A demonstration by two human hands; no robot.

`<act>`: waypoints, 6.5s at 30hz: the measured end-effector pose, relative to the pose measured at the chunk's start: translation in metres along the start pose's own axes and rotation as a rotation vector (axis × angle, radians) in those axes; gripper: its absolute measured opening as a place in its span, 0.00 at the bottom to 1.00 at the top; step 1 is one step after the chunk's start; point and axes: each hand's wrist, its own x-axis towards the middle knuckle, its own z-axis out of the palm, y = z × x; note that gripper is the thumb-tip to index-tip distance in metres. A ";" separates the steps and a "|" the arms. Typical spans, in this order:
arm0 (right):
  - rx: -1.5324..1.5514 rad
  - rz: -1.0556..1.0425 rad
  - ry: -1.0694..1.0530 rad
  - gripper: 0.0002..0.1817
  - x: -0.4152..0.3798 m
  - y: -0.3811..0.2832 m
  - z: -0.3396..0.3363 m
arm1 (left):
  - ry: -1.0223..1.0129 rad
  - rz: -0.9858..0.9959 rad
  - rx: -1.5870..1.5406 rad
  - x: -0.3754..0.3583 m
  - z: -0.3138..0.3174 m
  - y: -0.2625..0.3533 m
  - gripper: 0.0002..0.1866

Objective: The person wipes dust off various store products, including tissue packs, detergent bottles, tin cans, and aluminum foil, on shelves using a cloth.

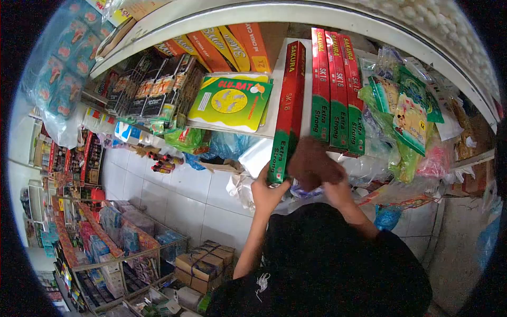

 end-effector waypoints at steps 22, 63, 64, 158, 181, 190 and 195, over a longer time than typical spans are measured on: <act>0.183 0.203 -0.287 0.40 0.011 0.019 0.024 | 0.003 -0.060 -0.007 -0.026 0.003 0.004 0.35; 1.020 -0.110 0.069 0.34 0.052 -0.010 -0.095 | 0.395 0.209 0.686 -0.128 -0.189 -0.006 0.26; 1.009 -0.182 0.055 0.34 0.052 -0.016 -0.100 | 0.390 0.236 0.708 -0.124 -0.196 -0.002 0.25; 0.879 -0.333 0.811 0.29 0.071 -0.066 -0.036 | -0.145 -0.277 -0.415 -0.027 -0.215 -0.035 0.34; 0.957 -0.022 0.183 0.19 0.096 -0.014 0.040 | 0.412 0.205 0.259 -0.056 -0.115 0.012 0.26; 0.717 0.371 -0.157 0.15 0.051 0.025 0.112 | 0.464 0.017 0.194 -0.038 -0.044 0.007 0.27; 0.593 0.357 -0.121 0.15 0.052 0.046 0.108 | 0.425 -0.074 0.126 -0.031 -0.028 -0.012 0.28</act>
